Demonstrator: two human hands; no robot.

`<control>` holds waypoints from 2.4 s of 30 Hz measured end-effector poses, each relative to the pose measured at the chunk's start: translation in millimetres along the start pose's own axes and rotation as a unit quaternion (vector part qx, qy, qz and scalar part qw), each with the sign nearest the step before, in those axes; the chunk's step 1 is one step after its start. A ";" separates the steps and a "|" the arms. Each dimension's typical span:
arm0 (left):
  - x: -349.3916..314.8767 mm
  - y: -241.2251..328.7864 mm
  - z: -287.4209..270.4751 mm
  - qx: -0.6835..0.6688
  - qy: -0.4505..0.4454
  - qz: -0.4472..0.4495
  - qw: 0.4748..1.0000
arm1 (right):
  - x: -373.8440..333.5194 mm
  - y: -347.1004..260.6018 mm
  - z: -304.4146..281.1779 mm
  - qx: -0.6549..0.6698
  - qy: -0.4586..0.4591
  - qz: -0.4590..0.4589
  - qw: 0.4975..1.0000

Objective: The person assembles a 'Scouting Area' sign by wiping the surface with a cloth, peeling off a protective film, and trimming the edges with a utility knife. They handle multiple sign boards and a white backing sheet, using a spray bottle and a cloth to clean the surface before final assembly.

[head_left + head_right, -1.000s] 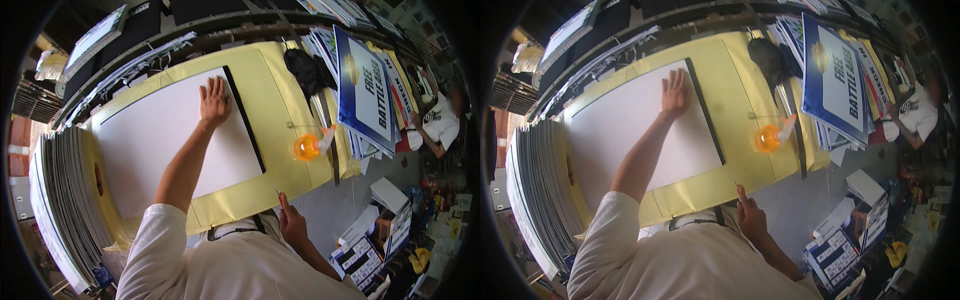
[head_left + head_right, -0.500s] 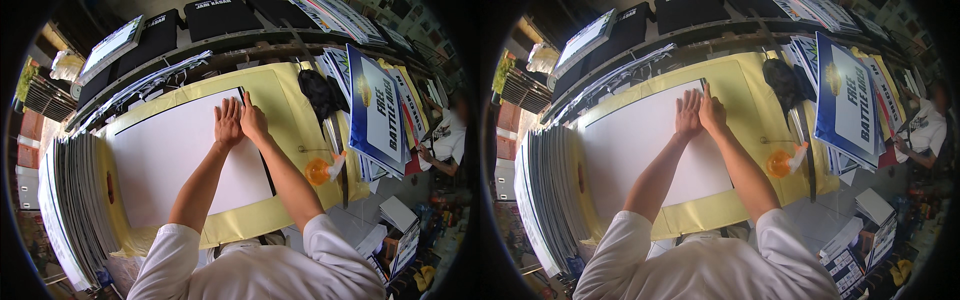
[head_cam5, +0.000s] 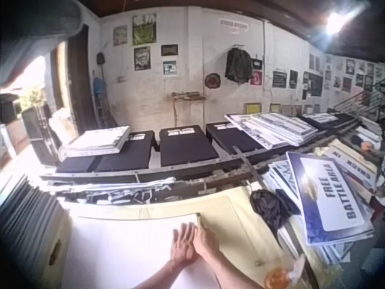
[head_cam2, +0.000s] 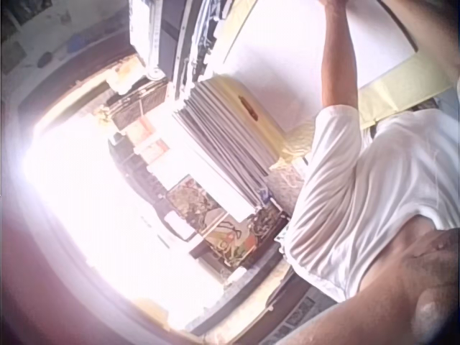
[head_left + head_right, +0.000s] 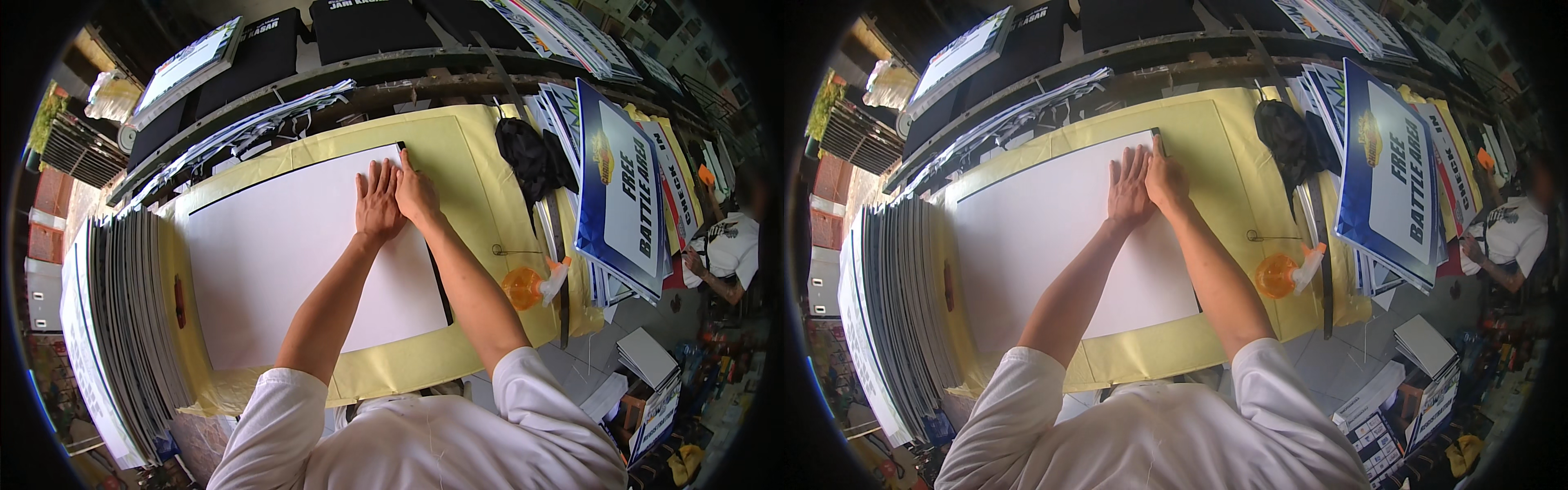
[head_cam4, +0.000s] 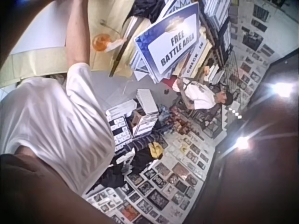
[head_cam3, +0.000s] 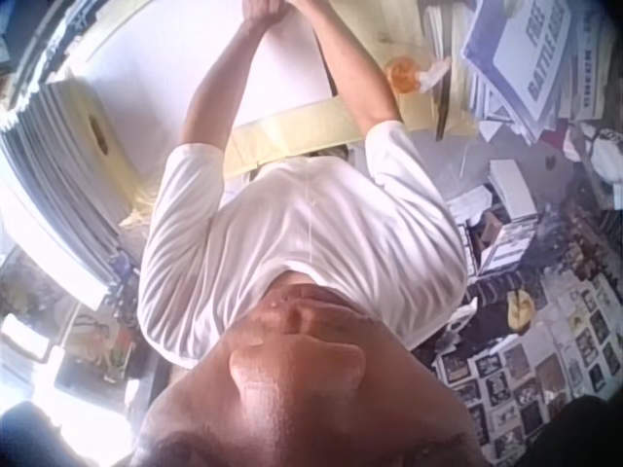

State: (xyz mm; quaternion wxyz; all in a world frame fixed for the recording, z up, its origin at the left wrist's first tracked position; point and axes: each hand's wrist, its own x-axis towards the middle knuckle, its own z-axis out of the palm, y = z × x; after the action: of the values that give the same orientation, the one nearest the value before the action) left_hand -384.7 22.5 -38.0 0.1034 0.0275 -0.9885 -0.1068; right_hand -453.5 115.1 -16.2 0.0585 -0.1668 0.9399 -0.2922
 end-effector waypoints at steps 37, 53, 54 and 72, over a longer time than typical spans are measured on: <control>-3.5 -11.2 -2.0 -0.170 0.082 -0.002 0.982 | -115.2 -23.7 -107.3 0.348 0.154 -0.105 0.919; -143.9 124.9 -209.0 -0.767 -0.195 0.014 0.611 | -192.6 -68.4 -241.2 0.514 0.277 -0.133 0.801; -148.1 122.1 -232.5 -0.785 -0.169 0.023 0.596 | -185.0 -68.1 -242.2 0.506 0.282 -0.086 0.811; -169.8 28.6 -319.4 0.242 0.012 0.155 0.958 | -157.7 -62.1 -134.6 0.430 -0.264 0.044 0.862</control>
State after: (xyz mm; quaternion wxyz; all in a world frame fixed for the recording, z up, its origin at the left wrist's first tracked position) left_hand -152.4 -2.2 239.8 0.1203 -0.1001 -0.9756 0.1537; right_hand -316.3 193.1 131.7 0.3836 -0.1542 0.6763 -0.6097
